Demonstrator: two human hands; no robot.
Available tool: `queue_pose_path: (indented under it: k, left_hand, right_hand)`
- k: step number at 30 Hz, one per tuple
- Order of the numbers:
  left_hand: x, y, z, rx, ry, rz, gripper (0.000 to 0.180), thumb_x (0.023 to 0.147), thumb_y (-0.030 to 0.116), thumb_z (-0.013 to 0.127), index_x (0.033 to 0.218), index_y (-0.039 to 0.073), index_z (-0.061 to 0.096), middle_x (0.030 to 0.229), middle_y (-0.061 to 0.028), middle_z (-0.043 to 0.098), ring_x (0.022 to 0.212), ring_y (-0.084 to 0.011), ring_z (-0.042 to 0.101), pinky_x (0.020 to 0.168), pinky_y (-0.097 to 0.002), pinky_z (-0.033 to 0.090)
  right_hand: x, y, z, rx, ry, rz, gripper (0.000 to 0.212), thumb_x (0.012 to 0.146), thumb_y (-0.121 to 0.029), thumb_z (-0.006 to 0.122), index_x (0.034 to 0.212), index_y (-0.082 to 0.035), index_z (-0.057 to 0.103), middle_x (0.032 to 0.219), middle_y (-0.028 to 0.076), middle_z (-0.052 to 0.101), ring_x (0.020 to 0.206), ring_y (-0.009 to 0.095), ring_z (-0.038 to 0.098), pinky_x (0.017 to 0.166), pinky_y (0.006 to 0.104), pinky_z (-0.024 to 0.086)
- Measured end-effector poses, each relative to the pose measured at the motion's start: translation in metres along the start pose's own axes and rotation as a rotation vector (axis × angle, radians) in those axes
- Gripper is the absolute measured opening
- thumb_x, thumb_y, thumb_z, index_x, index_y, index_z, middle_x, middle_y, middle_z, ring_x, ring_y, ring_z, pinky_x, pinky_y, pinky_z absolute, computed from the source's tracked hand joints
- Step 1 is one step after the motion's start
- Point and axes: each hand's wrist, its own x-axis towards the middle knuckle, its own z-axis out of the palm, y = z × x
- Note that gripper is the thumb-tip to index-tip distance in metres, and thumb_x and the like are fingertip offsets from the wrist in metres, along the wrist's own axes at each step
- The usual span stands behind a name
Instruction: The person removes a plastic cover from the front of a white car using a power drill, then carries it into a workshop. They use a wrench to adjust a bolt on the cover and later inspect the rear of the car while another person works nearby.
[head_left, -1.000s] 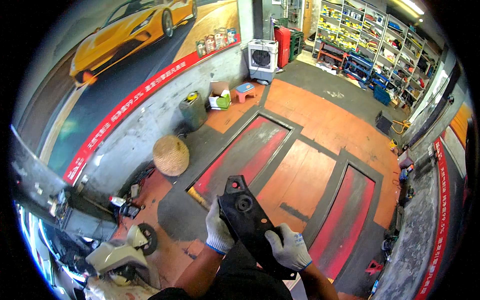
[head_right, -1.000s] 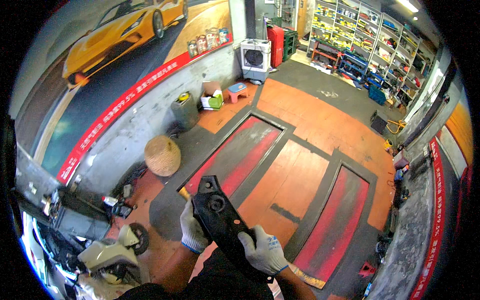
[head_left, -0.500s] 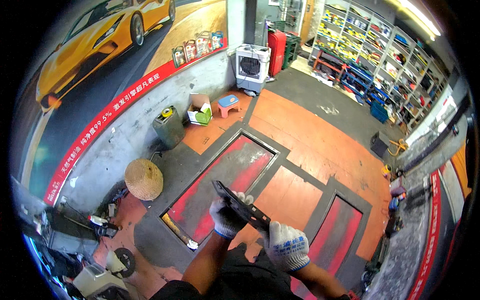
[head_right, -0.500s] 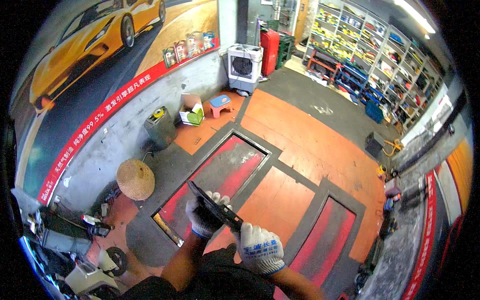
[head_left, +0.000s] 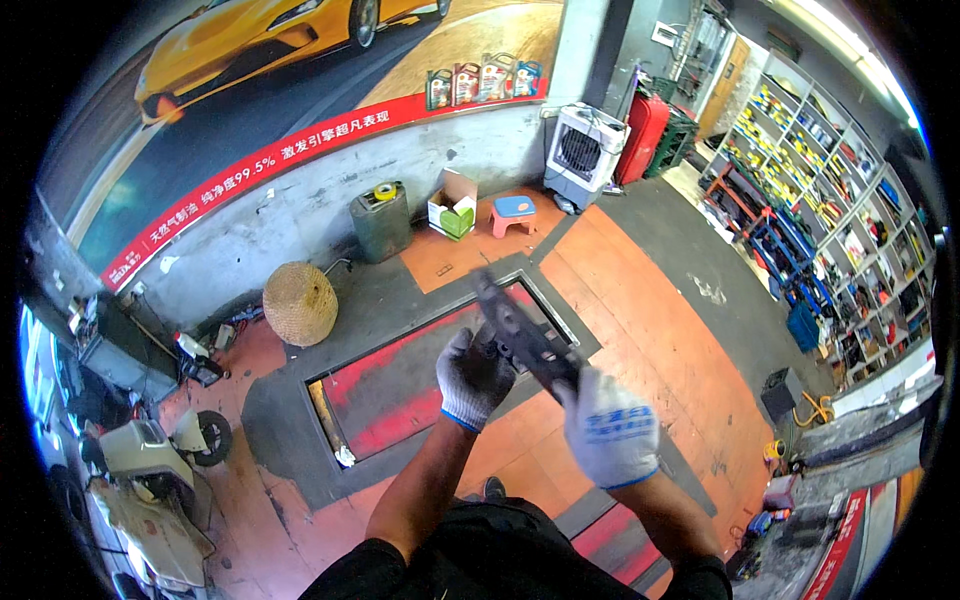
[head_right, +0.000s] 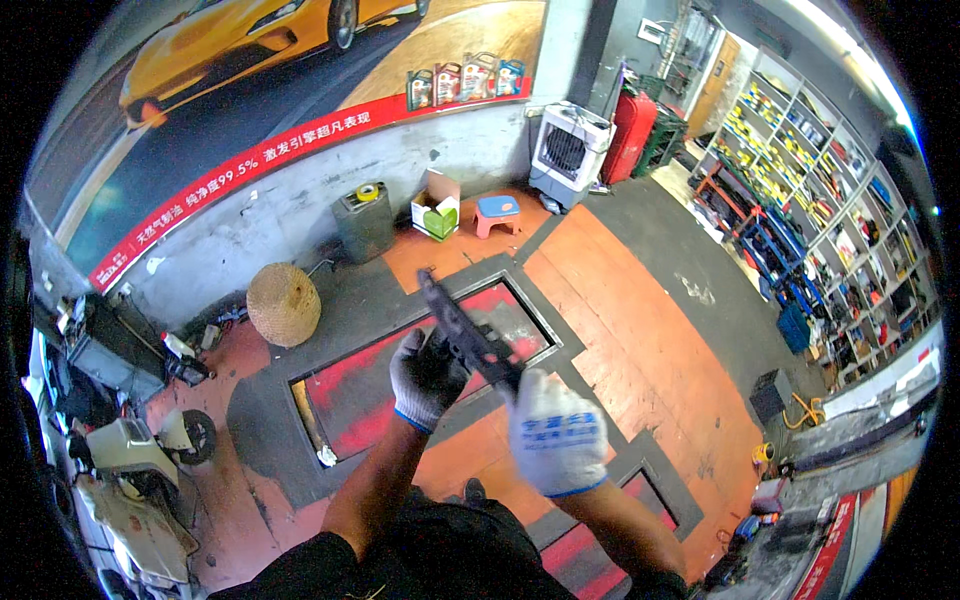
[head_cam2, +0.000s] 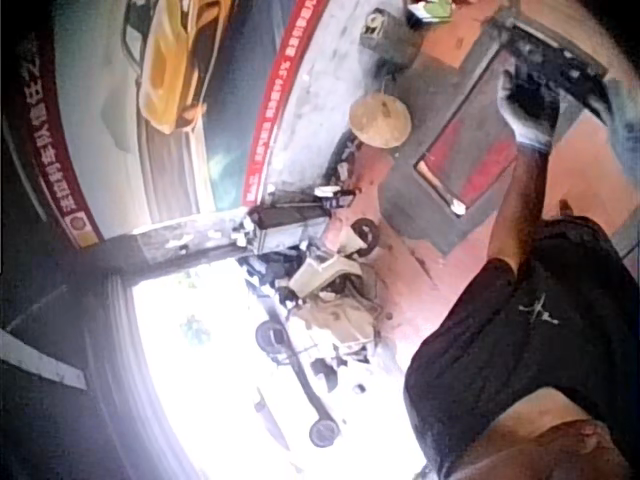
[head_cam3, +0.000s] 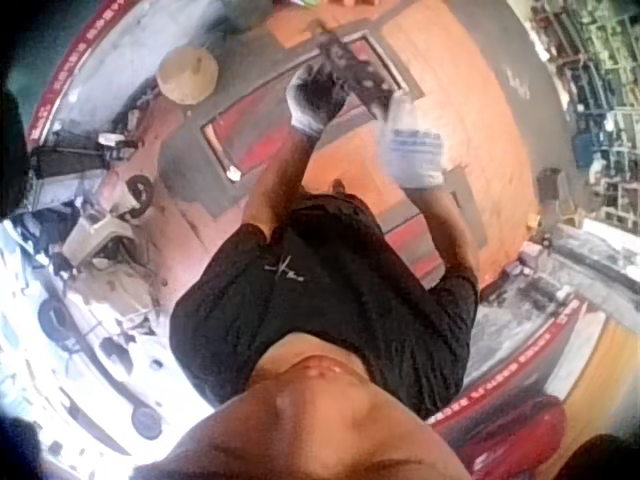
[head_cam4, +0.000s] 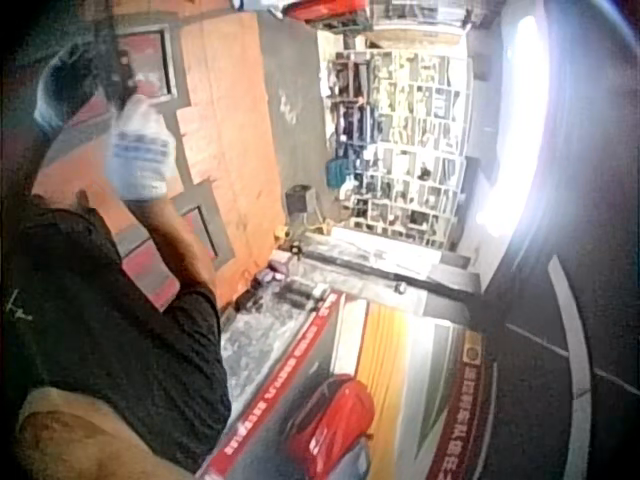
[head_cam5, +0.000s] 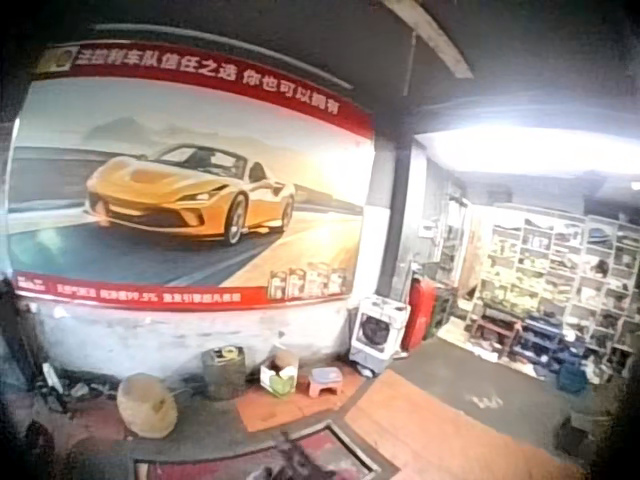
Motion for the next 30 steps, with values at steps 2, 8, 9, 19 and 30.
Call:
queue_pose_path:
  k: [2,8,9,19,30]
  left_hand:
    - [0.005,-0.013,0.010,0.013,-0.043,0.052,0.057,0.117,0.040,0.043,0.149,-0.005,0.059,0.154,-0.0218,0.064,0.137,-0.0401,0.062,0.117,-0.0540,0.049]
    - [0.002,-0.046,0.041,0.156,0.028,0.115,0.065,0.118,0.045,0.042,0.158,-0.006,0.048,0.158,-0.0270,0.058,0.143,-0.0421,0.058,0.122,-0.0537,0.047]
    - [-0.002,-0.050,0.050,0.187,0.039,0.140,0.068,0.118,0.047,0.042,0.160,-0.006,0.047,0.160,-0.0272,0.056,0.145,-0.0425,0.056,0.123,-0.0541,0.045]
    - [-0.018,-0.071,0.071,0.105,-0.013,0.190,0.093,0.106,0.071,0.052,0.161,-0.004,0.048,0.163,-0.0236,0.052,0.153,-0.0410,0.046,0.127,-0.0561,0.037]
    - [-0.015,-0.132,0.000,0.910,0.108,0.052,0.064,0.108,0.053,0.061,0.133,-0.005,0.071,0.101,-0.0070,0.074,0.088,-0.0163,0.065,0.077,-0.0308,0.050]
  right_hand:
    - [0.009,0.025,-0.014,0.136,-0.005,0.096,0.032,0.106,-0.033,0.073,0.103,-0.004,0.060,0.076,0.020,0.069,0.062,0.042,0.070,0.056,0.0517,0.056]
    - [0.011,0.072,-0.019,0.360,0.046,0.262,0.026,0.106,-0.025,0.073,0.102,-0.002,0.062,0.078,0.028,0.068,0.073,0.048,0.072,0.063,0.0542,0.053]
    - [0.010,0.076,-0.018,0.401,0.060,0.263,0.023,0.105,-0.022,0.073,0.101,-0.002,0.062,0.079,0.027,0.068,0.074,0.049,0.071,0.064,0.0532,0.053]
    - [0.007,0.107,0.014,0.607,-0.041,0.369,0.027,0.110,-0.025,0.067,0.102,0.001,0.064,0.079,0.026,0.068,0.071,0.040,0.071,0.066,0.0486,0.052]
    - [0.053,0.157,0.045,1.015,-0.040,0.591,0.037,0.113,-0.031,0.060,0.115,0.005,0.071,0.095,0.017,0.075,0.090,0.020,0.067,0.082,0.0407,0.054]
